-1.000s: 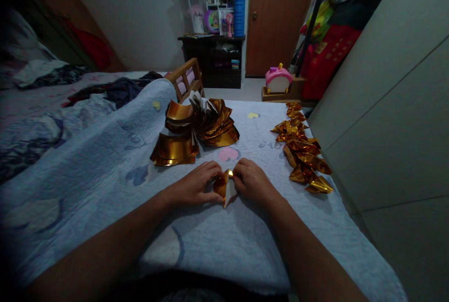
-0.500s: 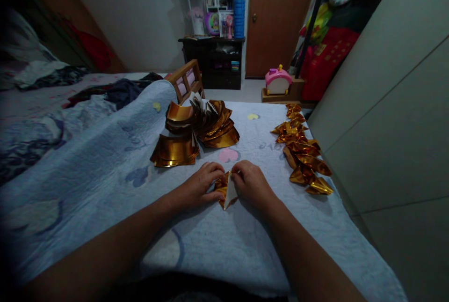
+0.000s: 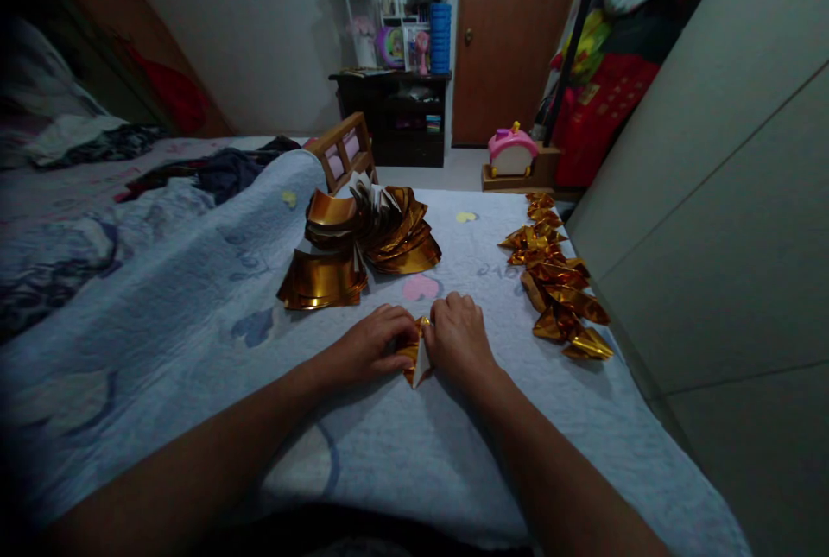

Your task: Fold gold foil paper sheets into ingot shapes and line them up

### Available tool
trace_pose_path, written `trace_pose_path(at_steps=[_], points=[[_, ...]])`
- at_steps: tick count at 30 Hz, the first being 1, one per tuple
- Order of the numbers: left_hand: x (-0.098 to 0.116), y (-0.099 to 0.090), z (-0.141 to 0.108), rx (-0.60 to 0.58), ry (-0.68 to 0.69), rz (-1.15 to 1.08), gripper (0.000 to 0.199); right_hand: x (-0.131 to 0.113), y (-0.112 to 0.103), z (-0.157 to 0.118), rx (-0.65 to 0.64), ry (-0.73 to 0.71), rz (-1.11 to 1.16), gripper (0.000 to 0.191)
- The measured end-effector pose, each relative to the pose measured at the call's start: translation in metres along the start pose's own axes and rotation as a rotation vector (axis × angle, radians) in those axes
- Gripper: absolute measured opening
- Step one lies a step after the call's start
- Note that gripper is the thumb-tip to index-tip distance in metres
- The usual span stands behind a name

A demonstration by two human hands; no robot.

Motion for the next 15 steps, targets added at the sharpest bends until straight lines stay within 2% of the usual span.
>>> trace_pose_path(at_steps=[3, 9, 12, 15], points=[[0.0002, 0.0002, -0.0011, 0.034, -0.008, 0.013, 0.023, -0.0020, 0.0006, 0.0003, 0.000, 0.002, 0.001, 0.013], [0.0010, -0.0007, -0.0033, 0.065, -0.089, 0.018, 0.029, 0.0017, 0.0064, 0.0035, 0.018, 0.004, 0.155, 0.009], [0.0013, -0.0014, -0.0032, 0.055, -0.083, -0.001, 0.029, 0.0025, 0.0047, 0.0040, 0.039, -0.046, 0.284, 0.012], [0.0022, -0.0028, -0.0033, 0.042, -0.071, -0.016, 0.024, 0.0032, 0.0000, 0.0028, 0.008, -0.033, 0.467, 0.010]])
Point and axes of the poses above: each hand's wrist, its own z-axis towards the middle knuckle, its own y-axis out of the palm, x = y × z, the point moved 1 cm from there along z, towards the middle knuckle, and after that the axes turned 1 degree about -y, right-handed, at the moved point
